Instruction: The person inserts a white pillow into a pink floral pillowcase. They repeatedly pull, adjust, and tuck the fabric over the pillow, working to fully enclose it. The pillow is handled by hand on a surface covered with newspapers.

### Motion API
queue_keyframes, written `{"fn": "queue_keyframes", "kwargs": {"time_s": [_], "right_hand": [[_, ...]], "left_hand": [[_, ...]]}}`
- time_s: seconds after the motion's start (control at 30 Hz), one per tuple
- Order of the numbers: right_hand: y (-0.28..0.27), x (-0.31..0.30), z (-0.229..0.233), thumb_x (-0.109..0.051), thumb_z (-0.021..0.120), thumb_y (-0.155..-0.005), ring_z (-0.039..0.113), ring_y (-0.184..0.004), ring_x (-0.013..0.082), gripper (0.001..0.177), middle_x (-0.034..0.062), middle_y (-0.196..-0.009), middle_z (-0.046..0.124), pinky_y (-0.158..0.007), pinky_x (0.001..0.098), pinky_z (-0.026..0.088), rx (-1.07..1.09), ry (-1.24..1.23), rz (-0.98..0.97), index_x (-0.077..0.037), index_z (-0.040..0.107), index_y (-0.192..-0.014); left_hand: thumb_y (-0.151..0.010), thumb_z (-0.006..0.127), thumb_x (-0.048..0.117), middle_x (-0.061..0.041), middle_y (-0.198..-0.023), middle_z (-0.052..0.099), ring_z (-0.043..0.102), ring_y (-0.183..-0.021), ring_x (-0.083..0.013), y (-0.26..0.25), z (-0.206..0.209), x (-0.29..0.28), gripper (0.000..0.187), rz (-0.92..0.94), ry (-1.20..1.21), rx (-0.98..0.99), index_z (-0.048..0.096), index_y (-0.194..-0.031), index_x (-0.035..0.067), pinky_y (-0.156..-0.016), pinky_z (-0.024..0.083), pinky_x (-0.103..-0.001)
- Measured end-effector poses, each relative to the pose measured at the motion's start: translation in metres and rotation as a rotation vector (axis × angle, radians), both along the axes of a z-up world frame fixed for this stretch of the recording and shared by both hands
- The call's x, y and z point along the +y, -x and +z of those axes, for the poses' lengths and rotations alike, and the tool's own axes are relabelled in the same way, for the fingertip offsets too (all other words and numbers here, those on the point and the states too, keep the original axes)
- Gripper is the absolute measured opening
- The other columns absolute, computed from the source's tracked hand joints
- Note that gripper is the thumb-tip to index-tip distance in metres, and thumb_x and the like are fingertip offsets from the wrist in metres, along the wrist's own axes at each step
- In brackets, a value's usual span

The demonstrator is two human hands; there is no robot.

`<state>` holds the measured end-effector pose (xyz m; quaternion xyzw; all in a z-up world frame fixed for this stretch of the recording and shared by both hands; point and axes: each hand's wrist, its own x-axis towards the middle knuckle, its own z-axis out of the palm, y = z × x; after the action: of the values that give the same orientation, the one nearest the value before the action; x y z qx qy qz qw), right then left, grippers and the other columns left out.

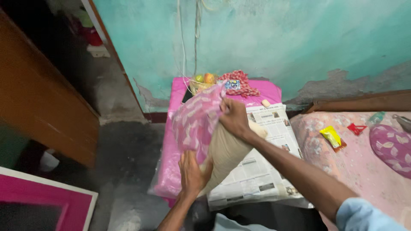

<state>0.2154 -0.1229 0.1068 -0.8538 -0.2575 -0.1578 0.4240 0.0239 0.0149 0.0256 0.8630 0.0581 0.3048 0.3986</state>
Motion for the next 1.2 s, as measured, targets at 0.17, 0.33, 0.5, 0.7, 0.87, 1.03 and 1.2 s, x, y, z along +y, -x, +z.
{"fn": "queue_keyframes", "kwargs": {"time_s": [0.17, 0.33, 0.5, 0.7, 0.87, 1.03, 1.2], "right_hand": [[-0.040, 0.022, 0.119, -0.011, 0.077, -0.074, 0.066, -0.077, 0.0167, 0.013, 0.0047, -0.078, 0.070, -0.071, 0.0352, 0.052, -0.046, 0.094, 0.280, -0.006, 0.069, -0.083], [-0.051, -0.027, 0.178, -0.008, 0.071, -0.070, 0.064, -0.066, 0.0345, 0.038, 0.0173, -0.069, 0.066, -0.060, 0.0474, 0.048, -0.177, 0.474, 0.111, -0.009, 0.072, -0.107], [-0.076, -0.076, 0.137, -0.024, 0.064, -0.084, 0.065, -0.064, 0.0327, 0.021, 0.0176, -0.074, 0.069, -0.067, 0.0462, 0.052, -0.113, 0.448, -0.054, -0.009, 0.077, -0.092], [-0.127, -0.114, 0.066, -0.033, 0.076, -0.076, 0.065, -0.094, 0.0174, 0.043, 0.0028, -0.100, 0.068, -0.082, 0.0347, 0.052, 0.304, 0.254, 0.364, -0.011, 0.066, -0.112], [-0.151, -0.111, 0.026, -0.022, 0.092, -0.070, 0.067, -0.091, 0.0194, 0.041, 0.0056, -0.093, 0.072, -0.083, 0.0358, 0.053, 0.304, 0.131, 0.251, -0.004, 0.069, -0.100], [-0.178, -0.082, 0.034, -0.011, 0.082, -0.077, 0.069, -0.088, 0.0191, 0.028, 0.0082, -0.099, 0.073, -0.080, 0.0379, 0.057, 0.709, -0.404, 0.121, -0.007, 0.070, -0.102], [-0.195, -0.040, 0.059, -0.002, 0.078, -0.075, 0.072, -0.085, 0.0230, 0.029, 0.0093, -0.097, 0.073, -0.074, 0.0410, 0.061, 0.955, -0.633, 0.176, -0.005, 0.069, -0.103]], "left_hand": [[-0.082, 0.069, 0.010, -0.020, -0.089, 0.065, 0.065, -0.089, -0.0386, -0.033, 0.053, 0.034, 0.019, 0.207, 0.397, -0.167, 0.062, -0.098, 0.001, -0.079, 0.049, -0.044], [-0.084, 0.061, 0.005, -0.019, -0.083, 0.062, 0.066, -0.081, -0.0348, -0.081, 0.105, 0.044, 0.010, 0.119, 0.354, -0.360, 0.057, -0.093, 0.003, -0.074, 0.049, -0.042], [-0.087, 0.062, 0.007, -0.018, -0.074, 0.059, 0.058, -0.070, -0.0348, -0.162, 0.142, 0.041, 0.010, 0.206, 0.484, -0.306, 0.053, -0.090, 0.003, -0.071, 0.048, -0.043], [-0.087, 0.065, 0.012, -0.016, -0.073, 0.063, 0.059, -0.068, -0.0299, -0.243, 0.135, 0.036, 0.013, 0.381, 0.575, -0.208, 0.055, -0.086, 0.004, -0.068, 0.046, -0.045], [-0.085, 0.064, 0.013, -0.011, -0.071, 0.070, 0.067, -0.065, -0.0228, -0.261, 0.130, 0.062, 0.008, 0.272, 0.467, 0.058, 0.062, -0.085, 0.005, -0.064, 0.050, -0.042], [-0.078, 0.064, 0.006, -0.020, -0.080, 0.074, 0.074, -0.072, -0.0327, -0.206, 0.150, 0.107, 0.025, -0.009, -0.028, 0.155, 0.077, -0.099, 0.010, -0.067, 0.055, -0.044], [-0.077, 0.071, 0.007, -0.023, -0.096, 0.074, 0.071, -0.093, -0.0423, -0.176, 0.175, 0.120, 0.030, 0.252, -0.441, 0.377, 0.080, -0.105, 0.015, -0.083, 0.056, -0.050]]}}
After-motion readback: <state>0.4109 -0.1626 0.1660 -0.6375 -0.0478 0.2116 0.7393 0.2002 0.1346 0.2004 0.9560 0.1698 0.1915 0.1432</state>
